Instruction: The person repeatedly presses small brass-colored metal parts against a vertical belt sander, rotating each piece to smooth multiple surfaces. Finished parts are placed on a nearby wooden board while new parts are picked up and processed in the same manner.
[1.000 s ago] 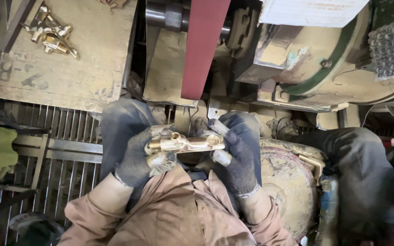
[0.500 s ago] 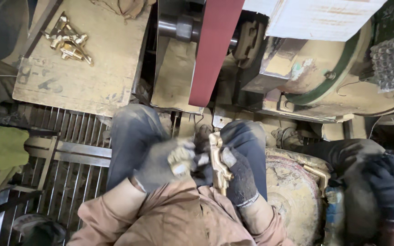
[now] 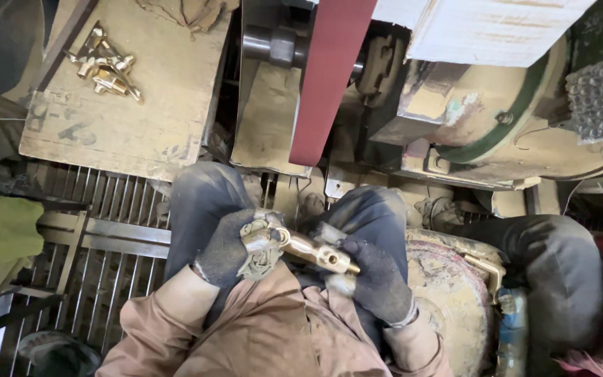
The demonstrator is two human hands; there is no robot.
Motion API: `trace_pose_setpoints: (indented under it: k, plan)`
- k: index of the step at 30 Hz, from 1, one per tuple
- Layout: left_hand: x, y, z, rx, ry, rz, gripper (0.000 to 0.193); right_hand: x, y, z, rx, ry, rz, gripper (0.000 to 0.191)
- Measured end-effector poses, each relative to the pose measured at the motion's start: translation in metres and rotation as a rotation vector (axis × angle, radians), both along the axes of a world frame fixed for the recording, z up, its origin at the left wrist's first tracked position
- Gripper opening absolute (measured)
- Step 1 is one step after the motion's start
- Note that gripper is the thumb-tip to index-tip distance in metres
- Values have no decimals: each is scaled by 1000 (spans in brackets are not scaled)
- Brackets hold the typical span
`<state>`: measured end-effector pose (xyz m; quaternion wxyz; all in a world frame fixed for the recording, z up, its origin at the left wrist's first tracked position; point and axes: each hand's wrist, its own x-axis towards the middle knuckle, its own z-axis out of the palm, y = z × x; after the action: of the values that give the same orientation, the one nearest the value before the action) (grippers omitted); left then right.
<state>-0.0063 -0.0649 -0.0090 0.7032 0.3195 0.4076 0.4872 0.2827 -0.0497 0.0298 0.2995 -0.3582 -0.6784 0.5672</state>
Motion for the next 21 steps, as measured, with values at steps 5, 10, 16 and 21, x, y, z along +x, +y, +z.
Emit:
trace_pose_setpoints:
  k: [5, 10, 16, 21]
  plan:
    - [-10, 1, -5, 7, -83, -137, 45, -5, 2, -30, 72, -62, -191, 31]
    - [-17, -3, -7, 237, 259, -185, 49, -5, 16, -33, 71, -107, -121, 38]
    - [-16, 10, -1, 234, 273, -130, 46, -17, 48, -12, -125, -24, -70, 52]
    - [-19, 40, -8, 336, 394, -140, 39, -21, 79, -18, 140, -249, -159, 53]
